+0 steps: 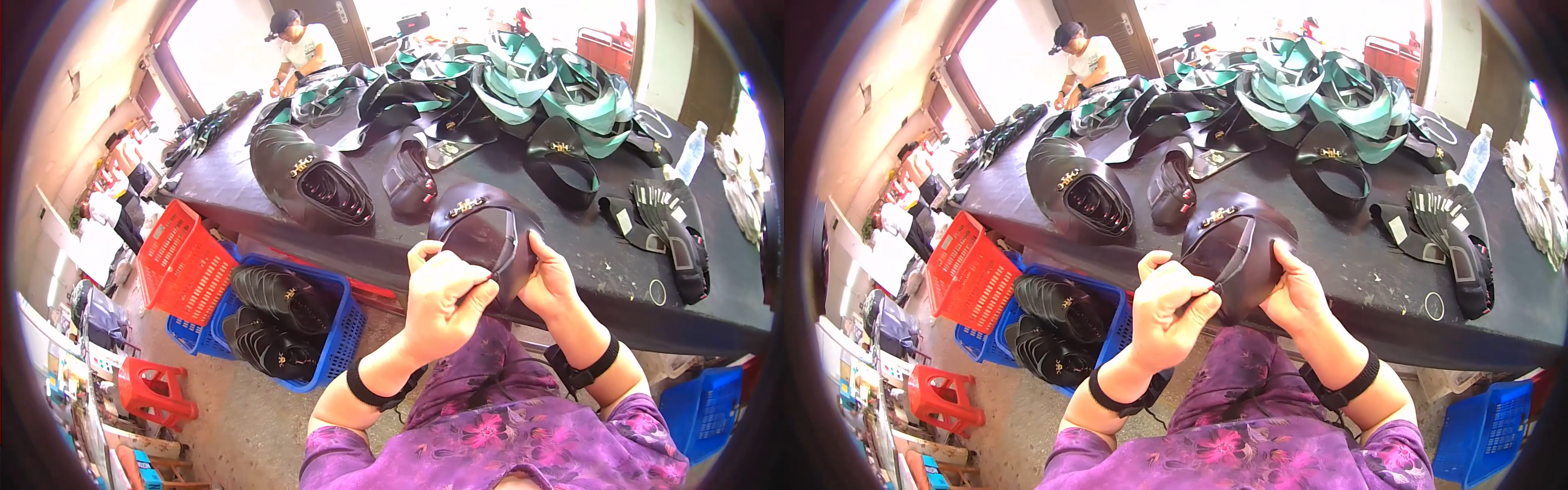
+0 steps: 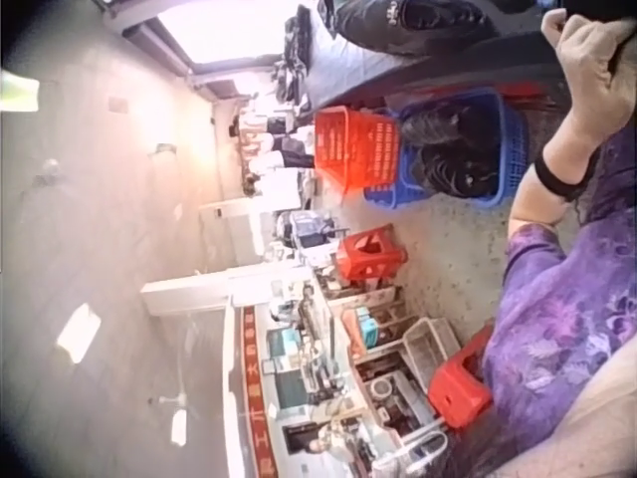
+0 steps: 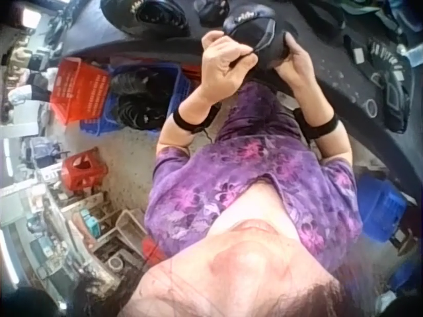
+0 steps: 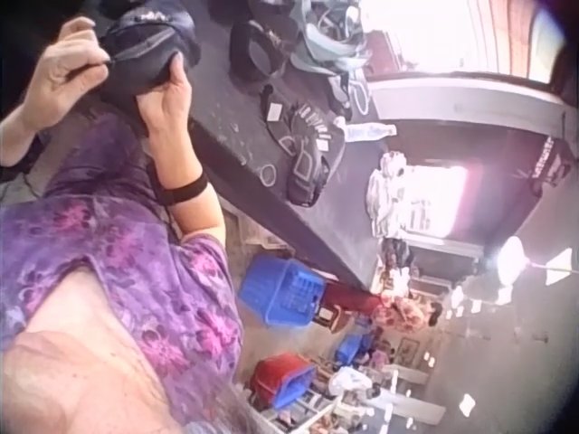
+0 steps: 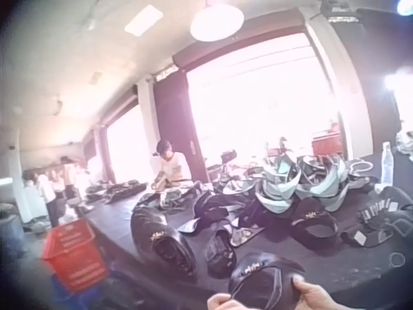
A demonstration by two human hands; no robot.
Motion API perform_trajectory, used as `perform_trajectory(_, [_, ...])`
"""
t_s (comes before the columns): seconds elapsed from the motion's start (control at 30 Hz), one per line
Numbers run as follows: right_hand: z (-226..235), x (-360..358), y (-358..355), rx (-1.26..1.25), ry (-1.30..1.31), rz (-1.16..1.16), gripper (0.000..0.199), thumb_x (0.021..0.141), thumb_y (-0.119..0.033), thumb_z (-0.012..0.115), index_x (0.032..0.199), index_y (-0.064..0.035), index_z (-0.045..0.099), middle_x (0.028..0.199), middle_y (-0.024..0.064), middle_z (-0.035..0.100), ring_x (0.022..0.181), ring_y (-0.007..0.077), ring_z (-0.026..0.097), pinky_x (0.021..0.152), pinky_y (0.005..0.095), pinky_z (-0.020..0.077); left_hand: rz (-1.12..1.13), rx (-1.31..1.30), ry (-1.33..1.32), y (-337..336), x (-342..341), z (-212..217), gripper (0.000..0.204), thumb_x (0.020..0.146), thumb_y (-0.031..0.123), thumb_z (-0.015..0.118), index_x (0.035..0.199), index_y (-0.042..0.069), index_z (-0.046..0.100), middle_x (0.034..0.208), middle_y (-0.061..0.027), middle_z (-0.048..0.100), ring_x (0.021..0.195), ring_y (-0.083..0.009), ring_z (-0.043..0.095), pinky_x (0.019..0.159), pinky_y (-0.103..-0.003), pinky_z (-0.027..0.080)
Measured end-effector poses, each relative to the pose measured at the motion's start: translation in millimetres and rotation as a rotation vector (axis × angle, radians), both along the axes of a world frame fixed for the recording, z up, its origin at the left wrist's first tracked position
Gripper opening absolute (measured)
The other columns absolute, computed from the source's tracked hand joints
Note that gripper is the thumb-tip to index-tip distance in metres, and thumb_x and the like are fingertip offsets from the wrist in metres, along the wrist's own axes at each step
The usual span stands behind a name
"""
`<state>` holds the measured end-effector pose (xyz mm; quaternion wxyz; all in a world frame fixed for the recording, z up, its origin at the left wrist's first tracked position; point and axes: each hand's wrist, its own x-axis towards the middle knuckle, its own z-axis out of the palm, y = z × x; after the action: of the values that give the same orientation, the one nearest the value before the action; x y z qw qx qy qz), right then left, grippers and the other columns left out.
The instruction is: Assembling and checking black shoe uppers with gold hardware at a manufacturing station.
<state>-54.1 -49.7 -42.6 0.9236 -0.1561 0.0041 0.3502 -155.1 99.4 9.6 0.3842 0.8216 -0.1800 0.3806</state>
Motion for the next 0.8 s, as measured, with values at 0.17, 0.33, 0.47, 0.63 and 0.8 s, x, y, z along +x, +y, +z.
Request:
perform_trajectory(0.17, [23, -1, 0, -0.083, -0.346, 0.114, 0.04, 0.088, -0.031, 0.046, 0.118, -0.0036, 0.046, 0.111, 0.0146, 0.054, 0.099, 0.0234, 0.053, 0.087, 0.0358, 0.0417, 0.086, 0.305, -0.208, -4, -26, 18, 0.009, 0.067, 0.013, 0.066, 0.072, 0.009, 0.061, 0.061, 0.0021, 0.054, 0.057, -0.0139, 0.049, 0.085, -0.038, 0.029])
perform_trajectory(0.33, [12, 14, -12, -0.217, -0.467, 0.143, 0.036, 0.087, -0.025, 0.048, 0.117, -0.0045, 0.045, 0.107, 0.013, 0.056, 0.096, 0.0199, 0.054, 0.085, 0.033, 0.0418, 0.377, 0.571, -0.266, 30, -19, 14, 0.015, 0.065, 0.014, 0.068, 0.076, 0.008, 0.06, 0.064, 0.0009, 0.054, 0.059, -0.0152, 0.048, 0.085, -0.038, 0.027])
perform_trajectory(0.47, [-3, 21, -25, -0.309, -0.465, 0.201, 0.024, 0.086, -0.018, 0.051, 0.105, -0.0033, 0.051, 0.089, 0.0079, 0.059, 0.077, 0.0148, 0.058, 0.071, 0.0253, 0.046, 0.601, 0.728, -0.011, 80, 20, -29, 0.01, 0.071, 0.016, 0.063, 0.078, 0.01, 0.059, 0.066, 0.0011, 0.053, 0.069, -0.0161, 0.049, 0.087, -0.039, 0.028])
perform_trajectory(0.63, [-12, 26, -41, -0.464, -0.537, 0.182, 0.014, 0.084, -0.015, 0.054, 0.091, -0.0032, 0.055, 0.076, 0.0045, 0.057, 0.065, 0.0113, 0.053, 0.062, 0.0226, 0.0438, 0.717, 0.82, 0.053, 130, 47, -73, 0.015, 0.069, 0.02, 0.063, 0.08, 0.011, 0.058, 0.069, 0.0009, 0.055, 0.073, -0.0157, 0.052, 0.088, -0.04, 0.03])
perform_trajectory(0.8, [-17, 33, -55, -0.544, -0.522, 0.155, 0.012, 0.084, -0.014, 0.054, 0.088, -0.0025, 0.055, 0.073, 0.0049, 0.057, 0.061, 0.0114, 0.053, 0.059, 0.0217, 0.0435, 0.739, 0.869, 0.114, 134, 70, -61, 0.018, 0.066, 0.021, 0.065, 0.08, 0.012, 0.057, 0.071, -0.0005, 0.054, 0.077, -0.0177, 0.053, 0.087, -0.04, 0.03])
